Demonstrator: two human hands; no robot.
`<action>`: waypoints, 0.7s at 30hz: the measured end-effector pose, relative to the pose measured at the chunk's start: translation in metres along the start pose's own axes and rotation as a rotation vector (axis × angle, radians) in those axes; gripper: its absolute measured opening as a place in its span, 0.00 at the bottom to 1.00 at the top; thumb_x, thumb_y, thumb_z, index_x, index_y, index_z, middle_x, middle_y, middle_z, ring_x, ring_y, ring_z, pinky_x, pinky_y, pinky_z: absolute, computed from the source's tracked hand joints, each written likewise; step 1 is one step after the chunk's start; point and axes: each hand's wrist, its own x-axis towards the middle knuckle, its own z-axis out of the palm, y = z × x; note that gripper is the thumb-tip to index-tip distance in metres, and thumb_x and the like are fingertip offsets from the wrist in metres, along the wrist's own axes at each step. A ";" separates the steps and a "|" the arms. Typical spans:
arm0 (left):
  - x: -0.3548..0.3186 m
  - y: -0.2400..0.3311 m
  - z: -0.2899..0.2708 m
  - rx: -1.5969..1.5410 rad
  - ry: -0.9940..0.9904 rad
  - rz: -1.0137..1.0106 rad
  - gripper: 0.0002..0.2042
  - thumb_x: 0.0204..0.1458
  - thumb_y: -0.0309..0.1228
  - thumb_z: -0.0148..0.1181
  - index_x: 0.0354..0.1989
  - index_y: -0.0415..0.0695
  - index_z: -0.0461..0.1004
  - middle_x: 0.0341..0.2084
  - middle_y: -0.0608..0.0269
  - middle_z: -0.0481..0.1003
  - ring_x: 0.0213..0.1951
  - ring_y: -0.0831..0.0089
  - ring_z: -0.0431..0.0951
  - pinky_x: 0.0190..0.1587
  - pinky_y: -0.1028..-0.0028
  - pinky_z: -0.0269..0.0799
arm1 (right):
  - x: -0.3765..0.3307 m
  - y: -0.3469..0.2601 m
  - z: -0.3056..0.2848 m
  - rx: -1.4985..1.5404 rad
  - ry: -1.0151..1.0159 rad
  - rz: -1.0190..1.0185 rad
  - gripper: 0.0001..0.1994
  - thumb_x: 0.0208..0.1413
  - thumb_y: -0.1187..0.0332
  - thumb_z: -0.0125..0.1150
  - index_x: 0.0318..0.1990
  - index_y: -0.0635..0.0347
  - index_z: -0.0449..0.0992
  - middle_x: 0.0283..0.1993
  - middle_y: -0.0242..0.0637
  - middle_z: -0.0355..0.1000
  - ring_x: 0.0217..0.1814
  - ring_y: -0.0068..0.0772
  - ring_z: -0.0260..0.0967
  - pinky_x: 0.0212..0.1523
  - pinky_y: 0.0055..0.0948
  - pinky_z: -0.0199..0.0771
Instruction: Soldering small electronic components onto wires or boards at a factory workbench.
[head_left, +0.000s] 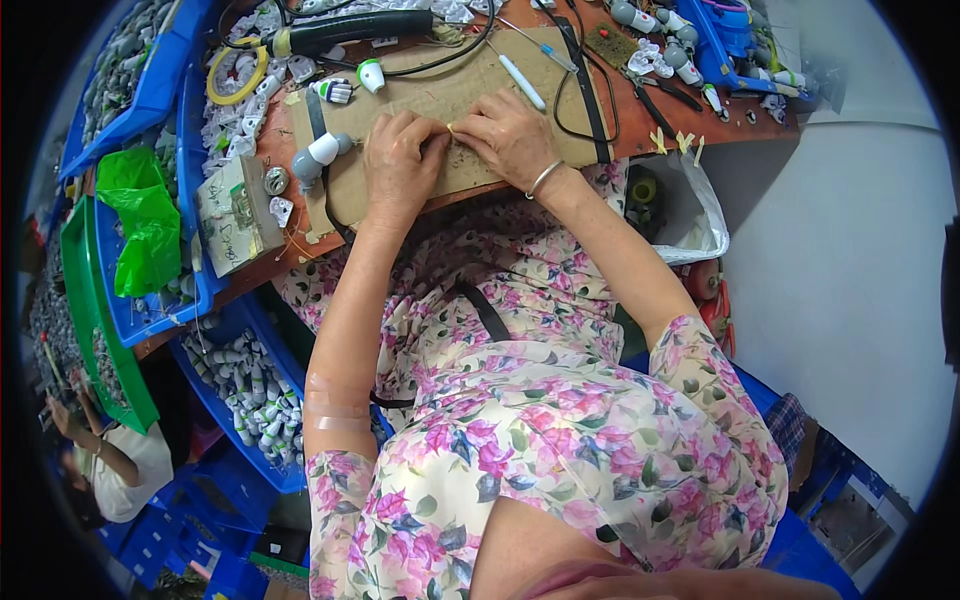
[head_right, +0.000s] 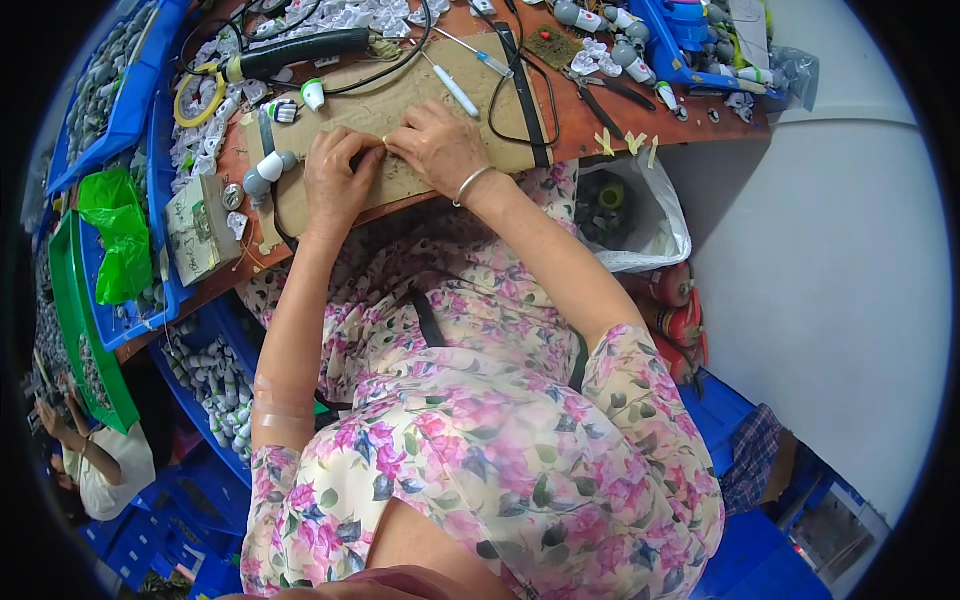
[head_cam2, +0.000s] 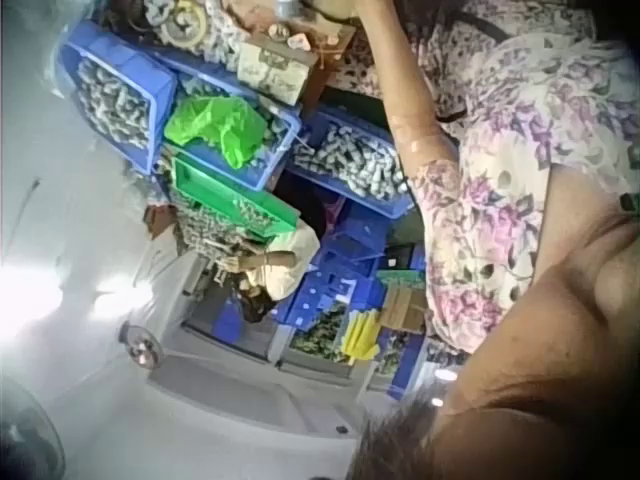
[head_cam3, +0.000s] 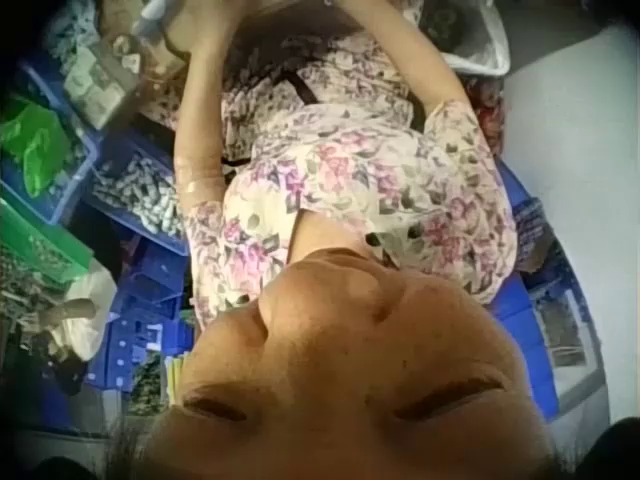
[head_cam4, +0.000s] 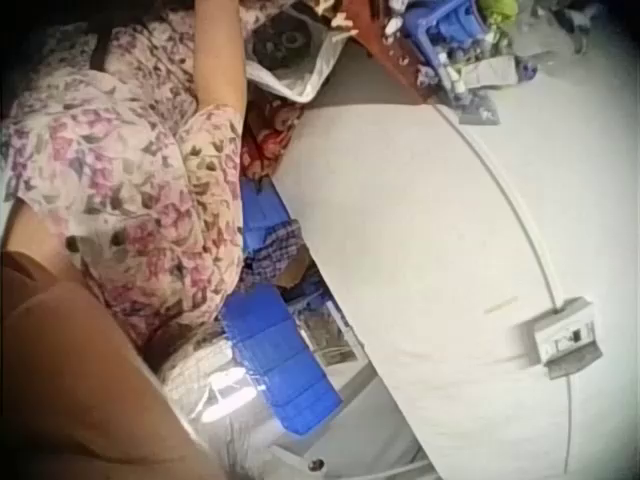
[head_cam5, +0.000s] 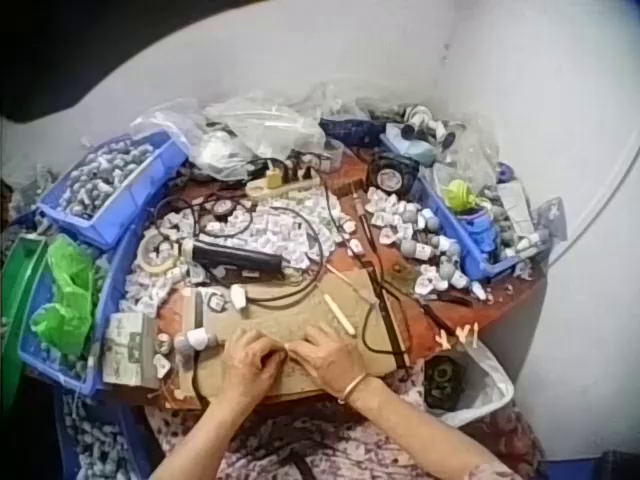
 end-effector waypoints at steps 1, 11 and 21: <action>0.000 0.000 0.000 0.003 0.007 0.002 0.03 0.43 0.29 0.64 0.26 0.46 0.77 0.24 0.64 0.72 0.32 0.61 0.71 0.36 0.63 0.66 | 0.000 -0.001 -0.001 0.011 -0.002 0.010 0.06 0.48 0.65 0.65 0.34 0.50 0.81 0.33 0.28 0.71 0.38 0.34 0.67 0.37 0.30 0.71; -0.002 0.001 -0.001 -0.006 0.027 0.014 0.03 0.43 0.28 0.64 0.26 0.46 0.78 0.24 0.65 0.71 0.32 0.62 0.71 0.36 0.64 0.66 | 0.002 0.001 -0.008 0.114 0.007 0.038 0.07 0.50 0.68 0.62 0.38 0.56 0.79 0.35 0.34 0.71 0.40 0.38 0.67 0.39 0.33 0.71; 0.001 0.002 -0.004 -0.009 0.009 0.033 0.03 0.44 0.27 0.63 0.28 0.46 0.78 0.25 0.63 0.72 0.32 0.61 0.72 0.36 0.64 0.68 | 0.008 0.009 0.012 0.115 -0.050 -0.106 0.06 0.50 0.71 0.61 0.36 0.59 0.73 0.35 0.38 0.68 0.41 0.44 0.64 0.43 0.36 0.67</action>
